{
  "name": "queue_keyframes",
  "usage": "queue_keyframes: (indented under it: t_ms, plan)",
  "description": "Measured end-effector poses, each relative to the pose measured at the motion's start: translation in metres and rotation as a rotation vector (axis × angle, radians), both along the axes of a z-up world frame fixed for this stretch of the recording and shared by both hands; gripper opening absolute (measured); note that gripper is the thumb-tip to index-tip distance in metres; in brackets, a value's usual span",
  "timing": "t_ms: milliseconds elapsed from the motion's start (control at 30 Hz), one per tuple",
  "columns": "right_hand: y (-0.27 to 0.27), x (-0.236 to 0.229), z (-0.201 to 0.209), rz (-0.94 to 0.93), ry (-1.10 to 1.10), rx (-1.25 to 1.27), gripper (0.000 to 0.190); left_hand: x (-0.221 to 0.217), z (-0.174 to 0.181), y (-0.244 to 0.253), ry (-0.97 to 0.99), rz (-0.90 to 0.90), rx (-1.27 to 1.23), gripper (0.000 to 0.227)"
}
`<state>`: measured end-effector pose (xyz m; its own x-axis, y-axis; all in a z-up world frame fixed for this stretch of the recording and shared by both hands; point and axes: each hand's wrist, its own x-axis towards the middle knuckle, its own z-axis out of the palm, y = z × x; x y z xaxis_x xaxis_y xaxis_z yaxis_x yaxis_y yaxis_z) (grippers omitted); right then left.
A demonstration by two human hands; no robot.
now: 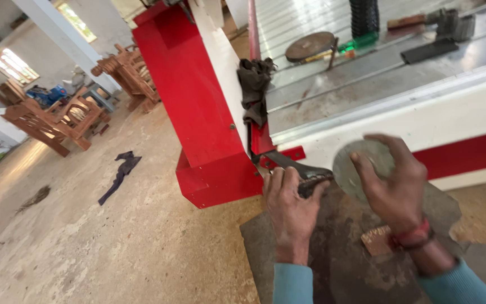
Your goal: The person wipes a circular saw blade and a circular metal component with a dark cloth.
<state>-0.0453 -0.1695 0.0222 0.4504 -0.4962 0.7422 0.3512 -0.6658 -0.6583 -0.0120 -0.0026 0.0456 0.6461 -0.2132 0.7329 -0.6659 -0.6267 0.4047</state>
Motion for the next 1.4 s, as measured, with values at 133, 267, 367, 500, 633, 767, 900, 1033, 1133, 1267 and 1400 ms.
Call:
queue_keyframes:
  t_ms: [133, 267, 367, 500, 633, 767, 900, 1033, 1133, 1267, 1400]
  plan:
    - [-0.004, 0.016, -0.008, 0.01, 0.003, 0.033, 0.031, 0.002, -0.011, -0.001, 0.032, 0.026, 0.027, 0.055]
    - [-0.025, 0.021, 0.001, -0.003, -0.084, 0.125, 0.03, 0.002, -0.008, -0.003, 0.022, 0.046, 0.021, 0.057]
    - [-0.043, -0.002, 0.0, 0.017, -0.112, 0.201, 0.025, 0.001, -0.014, -0.001, -0.056, 0.028, -0.005, 0.055]
    - [-0.036, -0.027, 0.007, 0.078, 0.096, 0.373, 0.034, 0.006, -0.023, -0.002, 0.013, 0.05, 0.041, 0.055]
    - [-0.021, -0.031, 0.015, 0.128, 0.159, 0.283, 0.043, 0.007, -0.027, -0.002, -0.057, 0.022, 0.013, 0.053]
    - [-0.017, -0.031, 0.006, 0.066, 0.161, 0.054, 0.045, 0.009, -0.032, 0.0, -0.122, 0.009, 0.029, 0.051]
    - [-0.009, -0.03, 0.003, 0.065, 0.148, 0.006, 0.047, 0.011, -0.028, -0.001, -0.177, 0.024, 0.01, 0.053]
    - [-0.002, -0.028, 0.005, 0.113, 0.196, 0.118, 0.046, 0.011, -0.032, -0.001, -0.086, 0.013, 0.002, 0.051]
    - [0.0, -0.026, 0.003, 0.124, 0.214, 0.12, 0.047, 0.012, -0.034, 0.001, -0.079, 0.012, 0.015, 0.051]
    - [-0.001, -0.019, 0.0, 0.082, 0.196, 0.049, 0.045, 0.012, -0.034, 0.0, -0.103, 0.017, 0.013, 0.051]
    - [-0.008, 0.0, 0.004, 0.023, 0.194, -0.001, 0.043, 0.012, -0.031, 0.0, -0.019, -0.005, 0.01, 0.05]
